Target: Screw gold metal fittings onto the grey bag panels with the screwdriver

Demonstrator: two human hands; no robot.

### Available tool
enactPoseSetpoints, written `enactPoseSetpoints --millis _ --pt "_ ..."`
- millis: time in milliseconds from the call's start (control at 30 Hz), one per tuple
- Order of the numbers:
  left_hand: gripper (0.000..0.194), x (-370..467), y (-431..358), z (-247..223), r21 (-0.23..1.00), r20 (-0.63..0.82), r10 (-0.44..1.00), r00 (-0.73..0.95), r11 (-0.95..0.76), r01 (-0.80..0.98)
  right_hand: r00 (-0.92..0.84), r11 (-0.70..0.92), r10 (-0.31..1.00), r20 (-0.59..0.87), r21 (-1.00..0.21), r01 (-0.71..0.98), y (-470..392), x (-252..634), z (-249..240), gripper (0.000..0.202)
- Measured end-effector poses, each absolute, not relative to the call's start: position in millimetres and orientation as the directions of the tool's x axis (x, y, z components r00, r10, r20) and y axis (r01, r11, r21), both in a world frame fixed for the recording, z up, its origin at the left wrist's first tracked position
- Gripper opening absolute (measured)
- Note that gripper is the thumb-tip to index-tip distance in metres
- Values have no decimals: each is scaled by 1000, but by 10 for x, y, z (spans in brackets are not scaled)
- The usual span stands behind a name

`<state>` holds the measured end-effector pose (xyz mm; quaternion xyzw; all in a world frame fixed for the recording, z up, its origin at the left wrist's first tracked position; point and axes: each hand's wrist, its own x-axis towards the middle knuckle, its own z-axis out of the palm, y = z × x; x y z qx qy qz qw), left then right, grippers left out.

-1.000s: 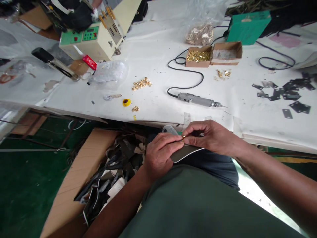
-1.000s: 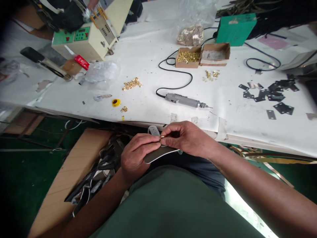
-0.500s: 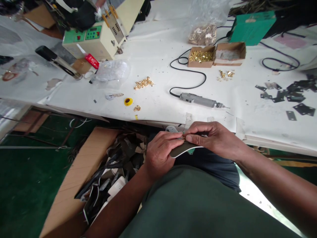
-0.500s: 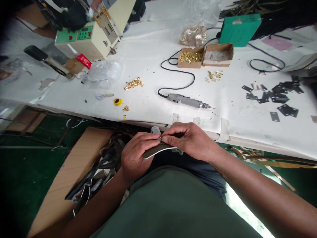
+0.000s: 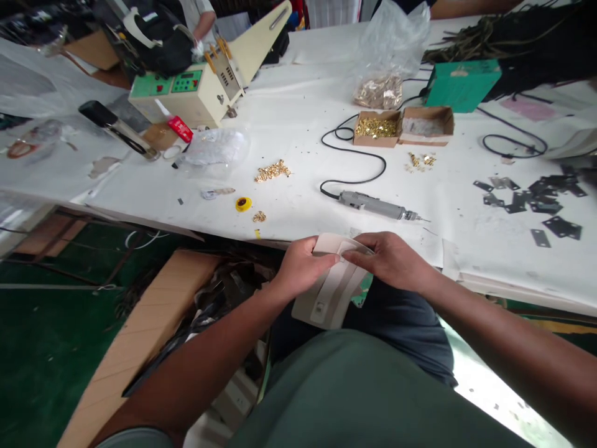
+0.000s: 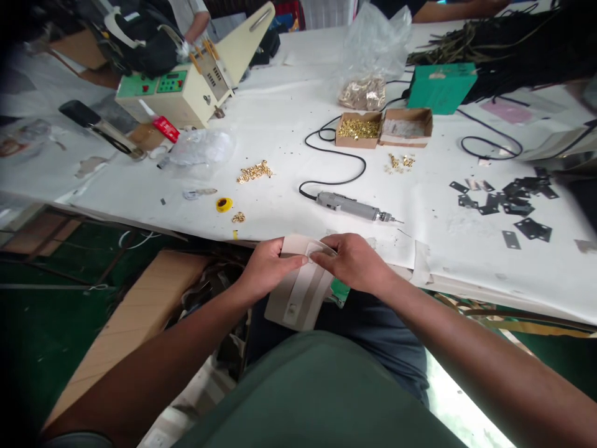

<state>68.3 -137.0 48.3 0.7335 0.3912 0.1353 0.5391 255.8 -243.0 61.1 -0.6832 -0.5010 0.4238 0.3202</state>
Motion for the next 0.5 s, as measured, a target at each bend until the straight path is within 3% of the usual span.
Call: enactPoseSetpoints --millis 233,500 --pt "25 1001 -970 258 870 -437 664 606 142 472 160 -407 913 -376 -806 430 -2048 2755 381 33" --pt "27 1115 -841 207 845 -440 669 598 84 528 156 -427 898 -411 -733 530 -1856 2803 382 24"
